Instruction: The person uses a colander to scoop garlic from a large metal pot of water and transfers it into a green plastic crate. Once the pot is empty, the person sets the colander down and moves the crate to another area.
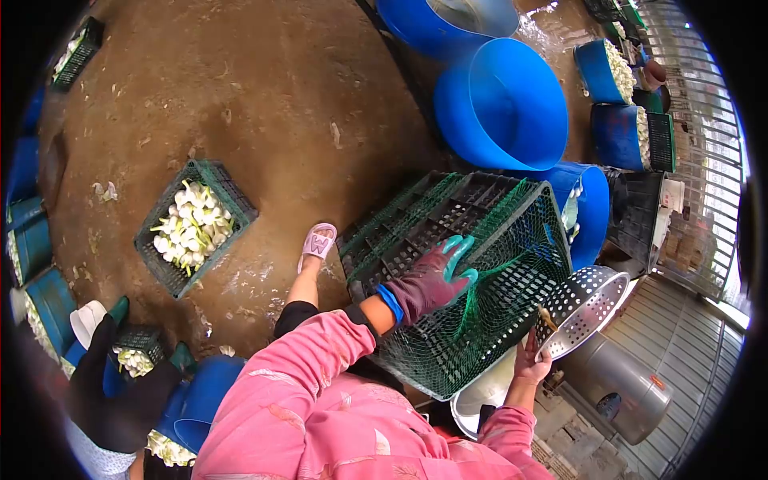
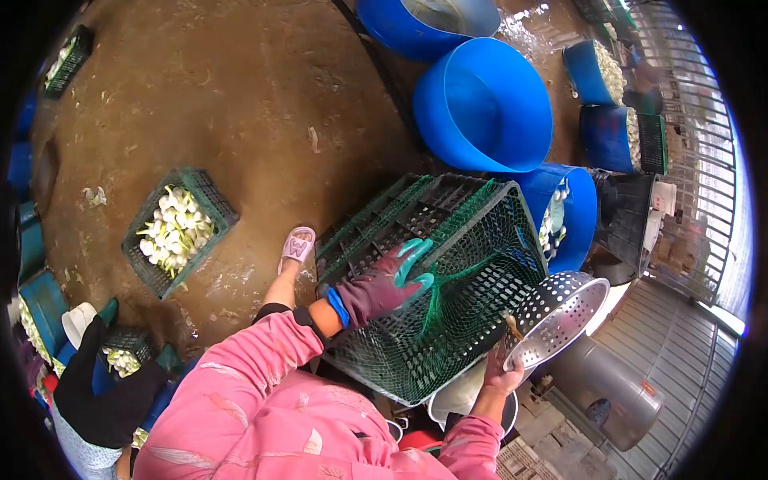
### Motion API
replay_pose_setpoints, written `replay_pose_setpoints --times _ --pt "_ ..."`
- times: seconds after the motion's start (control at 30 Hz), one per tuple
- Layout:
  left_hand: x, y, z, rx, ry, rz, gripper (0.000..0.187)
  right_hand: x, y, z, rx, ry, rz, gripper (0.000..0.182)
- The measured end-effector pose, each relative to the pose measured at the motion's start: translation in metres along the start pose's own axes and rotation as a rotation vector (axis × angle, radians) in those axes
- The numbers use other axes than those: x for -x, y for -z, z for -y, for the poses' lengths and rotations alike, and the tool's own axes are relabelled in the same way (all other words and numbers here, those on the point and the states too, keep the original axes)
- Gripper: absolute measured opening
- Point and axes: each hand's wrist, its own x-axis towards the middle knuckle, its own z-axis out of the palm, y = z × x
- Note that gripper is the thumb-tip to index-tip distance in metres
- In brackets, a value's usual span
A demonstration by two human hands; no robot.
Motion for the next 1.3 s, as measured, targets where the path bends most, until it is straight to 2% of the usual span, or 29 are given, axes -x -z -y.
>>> replay_pose_setpoints --times 0.07,0.33,0.57,0.7,0.8,0.83,0.87,0.93,0.97,1.0,1.03,1.07,1.1,1.2,1.27,1.3 --pt "0.001 -0.001 -0.001 0.002 0.003 -0.022 0.057 0.004 -0.015 -0.003 -0.055 0.009 -0.201 0.038" --pt "-0.001 -0.006 0.004 0.054 0.001 -0.043 0.055 -0.004 -0.01 -0.007 0.02 0.069 -0.161 0.035" --pt "-0.002 -0.002 0.002 0.113 0.062 -0.009 0.053 -0.004 -0.01 -0.008 0.132 0.081 -0.23 0.034" --pt "-0.004 -0.008 0.012 0.089 0.011 -0.047 0.053 -0.009 -0.003 -0.007 0.038 0.031 -0.177 0.036" --pt "-0.008 -0.01 0.022 0.355 -0.003 -0.003 0.054 -0.001 -0.016 -0.003 0.046 0.064 -0.283 0.036" --pt "-0.006 -0.001 0.013 0.126 0.002 -0.024 0.055 -0.003 -0.007 0.001 -0.02 0.004 -0.228 0.037" --pt "-0.004 -0.004 0.021 0.24 -0.014 -0.045 0.056 -0.002 0.008 0.006 -0.094 -0.048 -0.178 0.037" --pt "0.002 0.022 -0.019 -0.104 -0.084 -0.106 0.052 0.023 0.003 0.016 -0.228 -0.047 -0.283 0.039" --pt "0.003 0.028 -0.018 -0.053 -0.114 -0.134 0.046 0.032 0.014 0.019 -0.261 -0.031 -0.311 0.04" --pt "0.004 0.033 -0.021 -0.077 -0.247 -0.184 0.043 0.044 0.032 0.022 -0.294 -0.019 -0.337 0.04" --pt "0.004 0.044 -0.021 -0.188 -0.263 -0.143 0.043 0.055 0.06 0.023 -0.334 -0.025 -0.299 0.04" --pt "0.007 0.049 -0.041 -0.264 -0.18 -0.112 0.038 0.061 0.088 0.023 -0.372 -0.034 -0.248 0.04" --pt "0.009 0.041 -0.06 0.281 -0.051 -0.128 0.04 0.067 0.113 0.019 -0.401 -0.029 -0.269 0.04" --pt "0.008 0.002 -0.124 0.121 -0.259 -0.181 0.038 0.073 0.182 -0.004 -0.477 -0.122 -0.218 0.044" --pt "0.003 -0.045 -0.156 0.017 -0.318 -0.041 0.036 0.059 0.222 -0.031 -0.613 -0.177 -0.158 0.05" --pt "0.005 -0.074 -0.169 -0.042 -0.342 0.039 0.036 0.052 0.233 -0.043 -0.574 -0.168 -0.306 0.047"
